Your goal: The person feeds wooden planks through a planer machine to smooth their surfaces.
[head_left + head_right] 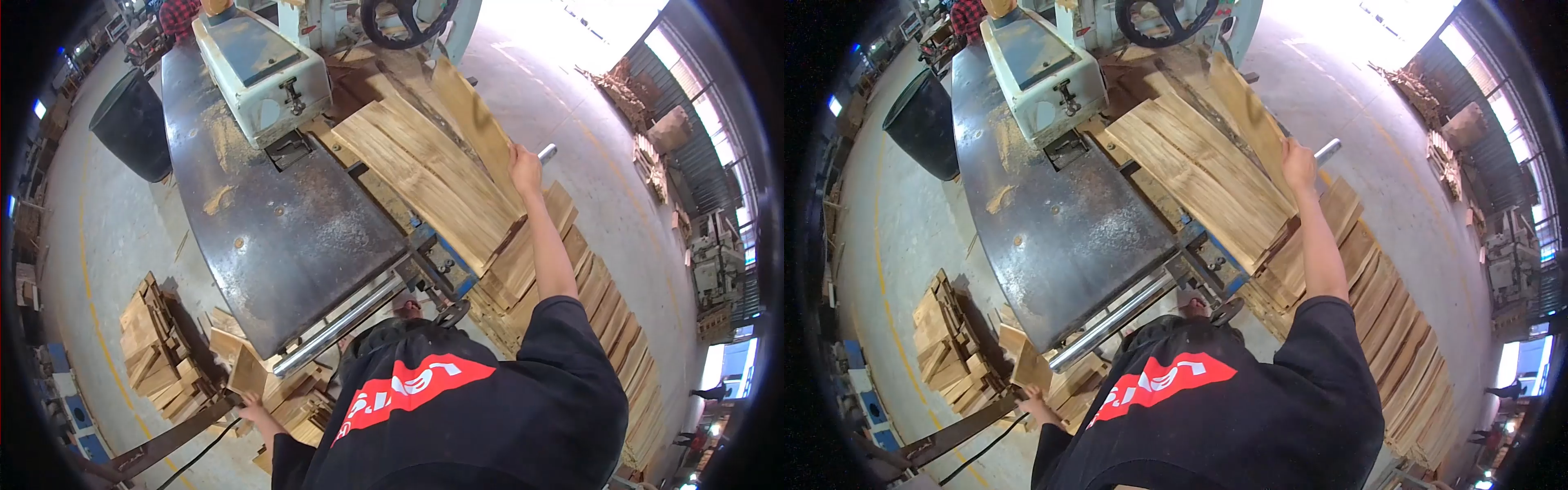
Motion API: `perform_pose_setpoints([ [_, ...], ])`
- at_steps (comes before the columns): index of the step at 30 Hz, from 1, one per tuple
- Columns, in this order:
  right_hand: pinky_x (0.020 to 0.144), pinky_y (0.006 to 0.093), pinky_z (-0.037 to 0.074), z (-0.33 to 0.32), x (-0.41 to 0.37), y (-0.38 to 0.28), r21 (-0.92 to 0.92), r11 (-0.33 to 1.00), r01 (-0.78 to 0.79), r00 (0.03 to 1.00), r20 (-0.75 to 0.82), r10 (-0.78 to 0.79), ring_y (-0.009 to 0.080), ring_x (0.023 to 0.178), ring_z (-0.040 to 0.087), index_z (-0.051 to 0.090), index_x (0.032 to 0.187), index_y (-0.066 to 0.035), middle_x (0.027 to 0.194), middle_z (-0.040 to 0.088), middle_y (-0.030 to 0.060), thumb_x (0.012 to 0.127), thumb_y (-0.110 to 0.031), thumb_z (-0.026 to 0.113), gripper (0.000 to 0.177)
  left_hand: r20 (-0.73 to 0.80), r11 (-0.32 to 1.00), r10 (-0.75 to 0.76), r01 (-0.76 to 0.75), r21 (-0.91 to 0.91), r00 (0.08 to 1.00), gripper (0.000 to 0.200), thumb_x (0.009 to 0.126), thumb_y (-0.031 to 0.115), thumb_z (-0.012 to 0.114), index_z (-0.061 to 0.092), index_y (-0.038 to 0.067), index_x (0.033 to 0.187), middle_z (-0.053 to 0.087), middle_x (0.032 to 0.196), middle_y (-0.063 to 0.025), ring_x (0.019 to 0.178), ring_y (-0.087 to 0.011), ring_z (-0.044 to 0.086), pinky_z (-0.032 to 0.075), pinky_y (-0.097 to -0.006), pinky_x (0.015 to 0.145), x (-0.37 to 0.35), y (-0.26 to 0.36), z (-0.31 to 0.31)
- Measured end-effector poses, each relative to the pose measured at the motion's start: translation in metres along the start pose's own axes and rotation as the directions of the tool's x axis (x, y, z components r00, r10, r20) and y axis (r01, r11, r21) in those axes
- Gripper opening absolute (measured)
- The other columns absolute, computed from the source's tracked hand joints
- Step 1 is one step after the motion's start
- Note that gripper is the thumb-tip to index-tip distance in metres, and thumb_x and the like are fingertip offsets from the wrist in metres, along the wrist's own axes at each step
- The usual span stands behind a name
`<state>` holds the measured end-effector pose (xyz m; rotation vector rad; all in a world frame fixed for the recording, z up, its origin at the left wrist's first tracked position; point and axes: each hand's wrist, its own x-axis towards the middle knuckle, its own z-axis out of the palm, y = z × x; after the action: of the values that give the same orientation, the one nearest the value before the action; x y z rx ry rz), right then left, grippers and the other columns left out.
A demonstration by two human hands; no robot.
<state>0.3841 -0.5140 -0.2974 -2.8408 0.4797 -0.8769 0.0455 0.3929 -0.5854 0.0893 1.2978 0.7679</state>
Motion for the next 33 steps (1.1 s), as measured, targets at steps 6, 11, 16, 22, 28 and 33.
perform_pose_setpoints([
  [6, 0.066, 0.0487, 0.054, -0.076, 0.004, -0.005, 0.125, 0.991, -0.049, 0.999, 0.004, 0.049, 0.0474, 0.074, 0.068, 0.075, 0.096, -0.001, 0.079, 0.071, 0.0238, 0.109, -0.032, 0.061, 0.036, 0.297, 0.772, 0.494, -0.569, 0.282, 0.817, 0.065, 0.113, 0.052, 0.045, 0.044, 0.008, 0.161, 0.059, 0.158, -0.0109, 0.144, -0.0309, 0.055, 0.047, -0.0493, 0.111, -0.097, 0.007, 0.037],
  [11, 0.089, 0.0333, 0.052, -0.103, -0.014, -0.044, 0.562, 0.700, -0.440, 0.891, 0.368, 0.266, 0.0161, 0.097, 0.070, 0.075, 0.125, -0.002, 0.107, 0.079, 0.0123, 0.108, -0.030, 0.066, 0.035, 0.602, 0.384, 0.685, -0.905, 0.182, 0.411, 0.039, 0.110, 0.031, 0.062, 0.067, -0.002, 0.129, 0.074, 0.125, -0.0195, 0.107, -0.0273, 0.074, 0.060, -0.0384, 0.090, -0.283, -0.088, 0.095],
  [16, 0.110, 0.0307, 0.048, -0.067, -0.090, -0.139, 0.777, 0.287, -0.560, 0.822, 0.564, 0.077, 0.0152, 0.127, 0.063, 0.064, 0.149, -0.003, 0.144, 0.069, 0.0081, 0.108, -0.015, 0.065, 0.043, 0.993, 0.410, -0.104, -0.912, -0.015, -0.063, 0.093, 0.078, 0.030, 0.094, 0.048, 0.003, 0.155, 0.053, 0.156, -0.0163, 0.135, -0.0302, 0.061, 0.058, -0.0416, 0.097, -0.402, -0.224, 0.101],
  [22, 0.111, 0.0307, 0.048, -0.003, -0.178, -0.226, 0.698, 0.051, -0.714, 0.690, 0.714, -0.116, 0.0158, 0.132, 0.062, 0.059, 0.153, -0.003, 0.148, 0.066, 0.0101, 0.109, -0.006, 0.060, 0.044, 0.807, 0.121, -0.535, -0.968, -0.221, -0.251, 0.159, 0.050, 0.043, 0.107, 0.012, 0.001, 0.171, 0.006, 0.174, -0.0368, 0.162, -0.0496, 0.020, 0.035, -0.0532, 0.125, -0.456, -0.268, 0.062],
  [28, 0.100, 0.0354, 0.054, 0.010, -0.205, -0.253, 0.696, 0.297, -0.654, 0.688, 0.710, -0.149, 0.0241, 0.115, 0.071, 0.061, 0.150, -0.001, 0.135, 0.071, 0.0153, 0.106, -0.007, 0.063, 0.044, 0.867, -0.069, -0.479, -0.979, -0.194, -0.138, 0.138, 0.059, 0.028, 0.098, 0.019, -0.015, 0.163, 0.020, 0.168, -0.0433, 0.159, -0.0567, 0.022, 0.033, -0.0543, 0.126, -0.418, -0.265, 0.048],
  [33, 0.109, 0.0471, 0.049, 0.003, -0.232, -0.253, 0.719, 0.695, 0.025, 0.891, 0.299, -0.341, 0.0423, 0.129, 0.059, 0.063, 0.143, 0.002, 0.142, 0.061, 0.0246, 0.100, -0.010, 0.068, 0.044, 0.852, -0.081, -0.475, -0.953, -0.290, -0.219, 0.135, 0.056, 0.030, 0.099, 0.026, -0.014, 0.162, 0.024, 0.167, -0.0433, 0.159, -0.0554, 0.023, 0.025, -0.0586, 0.128, -0.390, -0.293, 0.045],
])
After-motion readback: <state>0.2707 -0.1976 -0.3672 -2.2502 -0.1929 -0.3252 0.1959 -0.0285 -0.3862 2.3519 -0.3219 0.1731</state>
